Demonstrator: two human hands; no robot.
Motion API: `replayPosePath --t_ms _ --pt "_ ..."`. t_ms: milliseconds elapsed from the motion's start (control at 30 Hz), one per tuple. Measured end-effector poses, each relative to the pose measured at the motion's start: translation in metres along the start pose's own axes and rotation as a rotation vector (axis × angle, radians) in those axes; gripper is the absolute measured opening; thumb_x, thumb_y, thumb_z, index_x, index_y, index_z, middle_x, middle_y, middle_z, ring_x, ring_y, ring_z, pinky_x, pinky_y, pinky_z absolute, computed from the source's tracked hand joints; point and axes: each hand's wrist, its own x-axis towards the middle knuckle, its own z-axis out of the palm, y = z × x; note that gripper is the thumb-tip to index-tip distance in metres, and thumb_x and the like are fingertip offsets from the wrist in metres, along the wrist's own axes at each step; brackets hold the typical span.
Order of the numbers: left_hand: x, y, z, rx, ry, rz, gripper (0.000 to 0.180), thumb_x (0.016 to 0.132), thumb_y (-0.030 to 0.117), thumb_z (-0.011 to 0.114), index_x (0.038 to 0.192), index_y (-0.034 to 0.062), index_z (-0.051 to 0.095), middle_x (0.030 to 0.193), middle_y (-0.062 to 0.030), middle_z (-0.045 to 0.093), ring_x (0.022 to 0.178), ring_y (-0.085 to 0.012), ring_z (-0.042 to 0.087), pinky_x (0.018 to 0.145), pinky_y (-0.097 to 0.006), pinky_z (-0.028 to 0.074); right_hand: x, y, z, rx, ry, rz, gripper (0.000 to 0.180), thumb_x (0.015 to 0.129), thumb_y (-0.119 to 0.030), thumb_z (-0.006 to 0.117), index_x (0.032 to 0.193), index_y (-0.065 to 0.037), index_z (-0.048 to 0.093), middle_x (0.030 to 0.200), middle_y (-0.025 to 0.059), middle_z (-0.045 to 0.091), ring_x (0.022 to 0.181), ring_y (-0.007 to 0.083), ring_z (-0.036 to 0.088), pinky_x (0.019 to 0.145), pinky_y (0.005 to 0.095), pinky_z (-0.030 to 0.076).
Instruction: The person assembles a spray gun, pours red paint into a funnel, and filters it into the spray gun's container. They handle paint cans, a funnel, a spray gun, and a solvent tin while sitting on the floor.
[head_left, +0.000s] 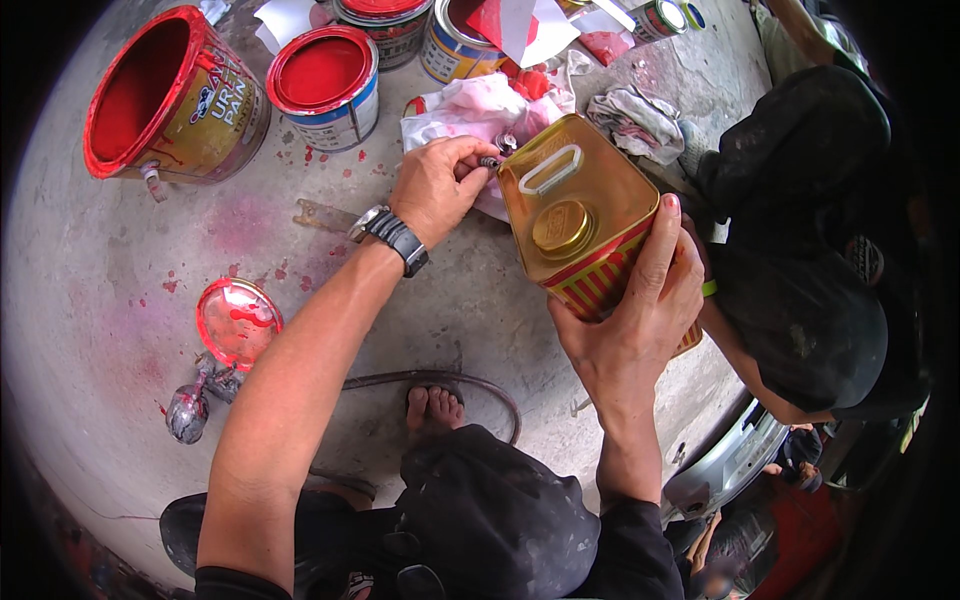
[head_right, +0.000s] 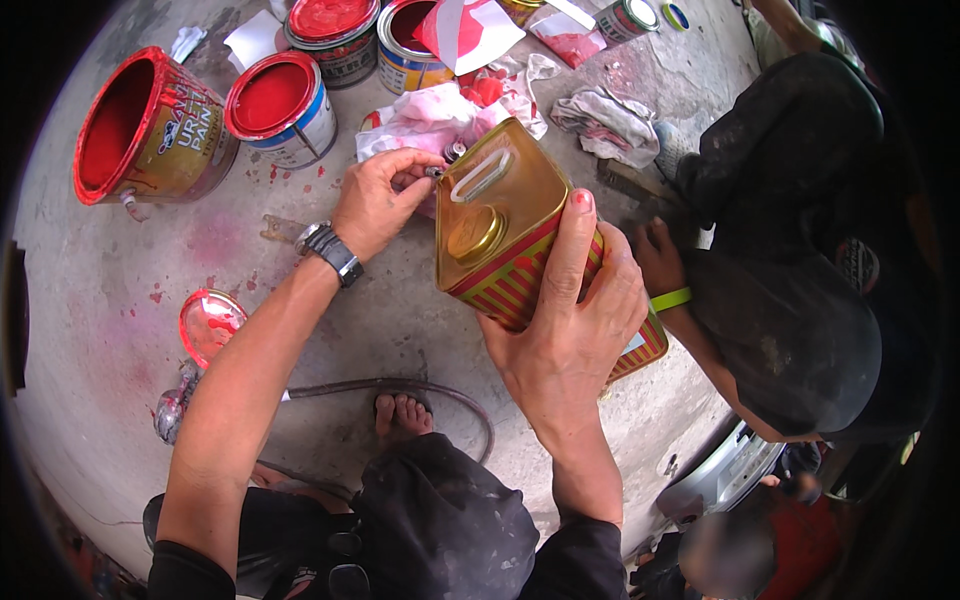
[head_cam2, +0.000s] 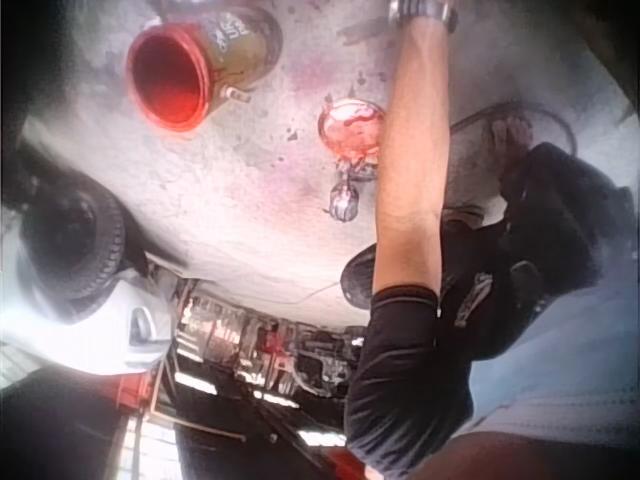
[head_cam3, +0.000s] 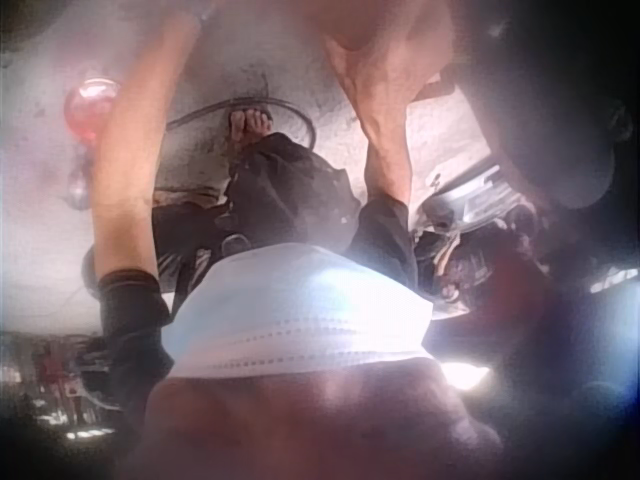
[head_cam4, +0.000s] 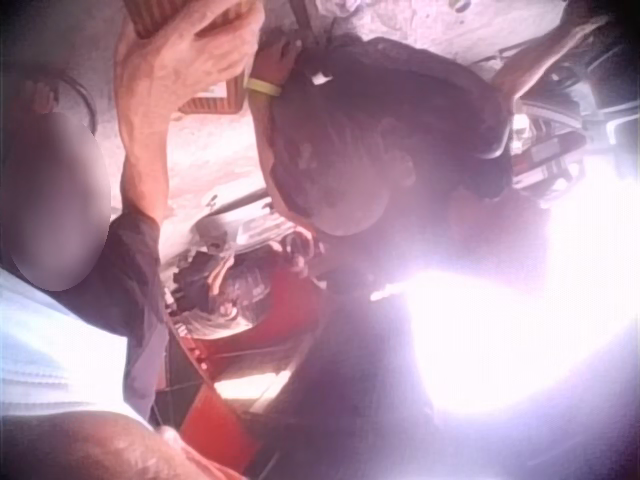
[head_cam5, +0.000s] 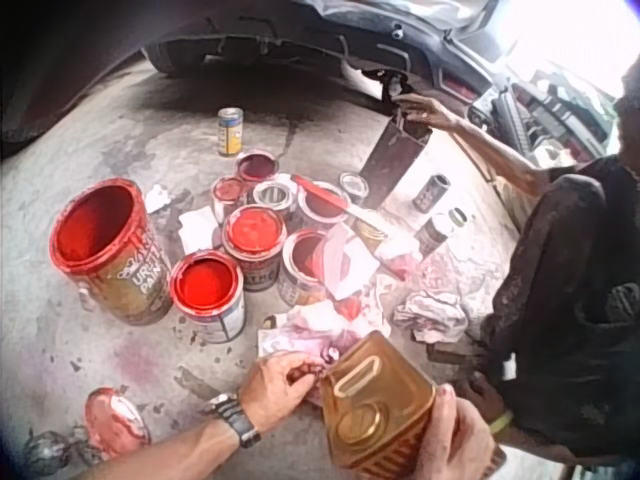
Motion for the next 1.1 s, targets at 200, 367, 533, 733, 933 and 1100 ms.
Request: replayPosePath --t_ms 200,367,533,733,933,1100 --pt "-0.001 -0.001 0.000 -0.010 0.007 0.016 0.025 0.087 0.004 0.066 0.111 0.0062 0.073 0.088 -0.0029 0.070 0.079 -0.0093 0.066 0.074 -0.027 0.055 0.000 0.000 -0.001 0.010 -0.003 0.005 0.116 0.061 -0.029 0.092 0.155 -0.004 0.029 0.131 0.0221 0.047 0.118 0.0373 0.048 0.097 0.0493 0.036" --pt "0.000 -0.001 0.001 0.005 0.021 0.033 0.025 0.087 0.004 0.067 0.111 0.0063 0.073 0.088 -0.0035 0.070 0.079 -0.0097 0.066 0.075 -0.027 0.055 0.000 0.000 -0.001 0.012 -0.010 0.015 0.116 0.062 -0.029 0.092 0.155 -0.003 0.028 0.131 0.0222 0.047 0.118 0.0371 0.048 0.097 0.0495 0.036" --pt "-0.002 0.001 0.001 -0.006 0.020 0.033 0.023 0.089 0.006 0.068 0.111 0.0056 0.073 0.090 -0.0042 0.072 0.081 -0.0091 0.066 0.074 -0.026 0.054 -0.007 0.003 0.001 0.032 0.004 0.052 0.120 0.060 -0.027 0.092 0.156 -0.002 0.024 0.133 0.0233 0.046 0.117 0.0384 0.048 0.097 0.0489 0.037" --pt "-0.001 0.024 -0.002 -0.029 -0.002 0.029 0.023 0.091 0.010 0.070 0.113 0.0041 0.071 0.094 -0.0027 0.073 0.083 -0.0084 0.067 0.074 -0.025 0.054 -0.030 0.014 0.005 0.298 0.211 0.329 0.120 0.064 -0.019 0.090 0.156 0.000 0.015 0.144 0.0221 0.038 0.135 0.0352 0.038 0.114 0.0449 0.030" --pt "0.009 0.041 -0.008 -0.552 -0.187 -0.478 0.029 0.096 0.018 0.068 0.122 0.0071 0.062 0.098 -0.0050 0.072 0.084 -0.0089 0.068 0.072 -0.026 0.056 -0.059 0.017 0.013 0.493 0.343 0.553 0.116 0.065 -0.015 0.088 0.156 -0.001 0.016 0.149 0.0204 0.034 0.142 0.0318 0.032 0.119 0.0436 0.023" --pt "0.010 0.035 -0.009 -1.017 -0.232 -0.756 0.023 0.096 0.015 0.066 0.119 0.0083 0.065 0.099 -0.0041 0.072 0.085 -0.0099 0.068 0.072 -0.027 0.056 -0.071 0.017 0.020 0.522 0.395 0.567 0.117 0.064 -0.012 0.087 0.156 -0.002 0.015 0.150 0.0191 0.032 0.142 0.0311 0.032 0.120 0.0444 0.022"
